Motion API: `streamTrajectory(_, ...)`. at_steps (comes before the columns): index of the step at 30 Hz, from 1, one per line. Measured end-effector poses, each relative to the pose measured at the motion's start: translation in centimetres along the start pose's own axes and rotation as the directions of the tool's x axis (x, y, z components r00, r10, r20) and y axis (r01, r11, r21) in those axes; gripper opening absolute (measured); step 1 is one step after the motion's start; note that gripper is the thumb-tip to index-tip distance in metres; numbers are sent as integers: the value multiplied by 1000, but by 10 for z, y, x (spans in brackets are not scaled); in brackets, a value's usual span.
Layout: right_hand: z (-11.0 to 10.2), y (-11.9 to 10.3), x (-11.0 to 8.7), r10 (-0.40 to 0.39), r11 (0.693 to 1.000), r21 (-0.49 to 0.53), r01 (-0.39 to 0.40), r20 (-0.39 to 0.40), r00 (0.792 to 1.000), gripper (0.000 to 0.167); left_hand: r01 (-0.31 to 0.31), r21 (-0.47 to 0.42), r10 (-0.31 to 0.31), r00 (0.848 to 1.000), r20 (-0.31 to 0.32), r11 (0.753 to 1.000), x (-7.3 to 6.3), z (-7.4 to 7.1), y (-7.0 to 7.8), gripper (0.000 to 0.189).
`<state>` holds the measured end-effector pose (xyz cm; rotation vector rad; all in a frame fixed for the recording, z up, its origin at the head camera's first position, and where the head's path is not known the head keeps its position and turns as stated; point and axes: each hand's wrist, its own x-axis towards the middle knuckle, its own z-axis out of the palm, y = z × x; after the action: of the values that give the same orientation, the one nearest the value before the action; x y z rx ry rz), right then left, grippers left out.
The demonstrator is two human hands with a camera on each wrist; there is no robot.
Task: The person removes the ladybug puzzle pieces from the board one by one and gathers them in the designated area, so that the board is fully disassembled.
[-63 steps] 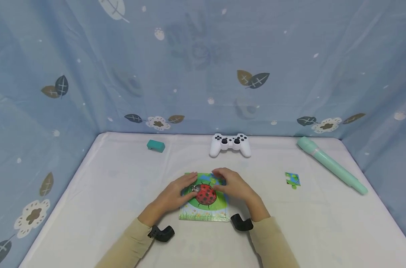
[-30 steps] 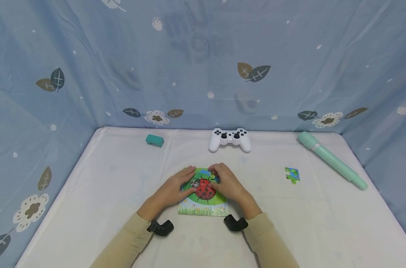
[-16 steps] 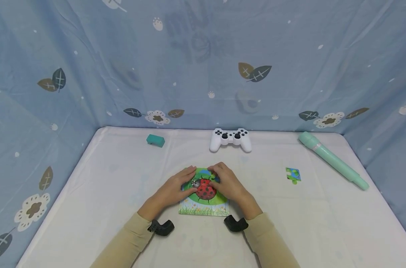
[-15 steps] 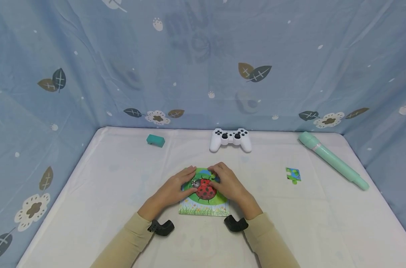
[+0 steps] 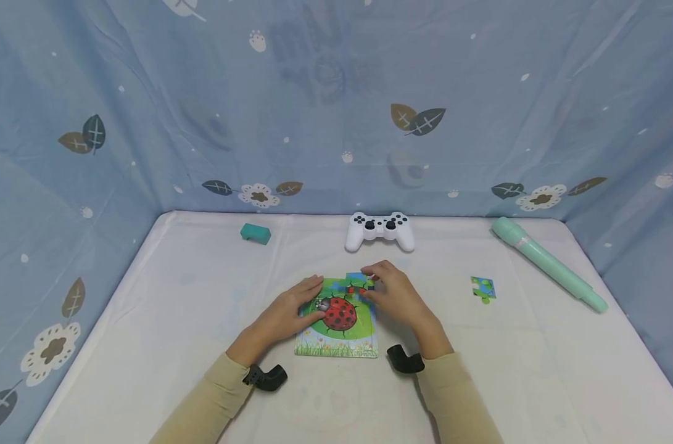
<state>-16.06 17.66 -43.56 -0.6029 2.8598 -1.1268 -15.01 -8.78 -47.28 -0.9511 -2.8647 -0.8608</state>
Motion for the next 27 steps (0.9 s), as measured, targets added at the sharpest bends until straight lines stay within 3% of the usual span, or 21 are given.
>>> streamTrajectory(6, -28, 18, -9, 16, 1000, 4, -15, -8, 1000, 41, -1, -9, 1, 1000, -7, 1000, -1, -1, 1, 67)
streamTrajectory(16, -72, 60, -38, 128, 991, -24, -129, -35, 991, 42, 4, 2, -4, 1000, 5, 1000, -1, -3, 3, 67)
streamTrajectory(23, -87, 86, -55, 241, 970, -30, -242, -22, 970, 46, 11, -4, -11, 1000, 12, 1000, 0, -2, 3, 67)
streamTrajectory(27, -91, 93, -59, 256, 966, -32, -257, -21, 966, 49, 8, -7, -8, 1000, 9, 1000, 0, -2, 2, 67)
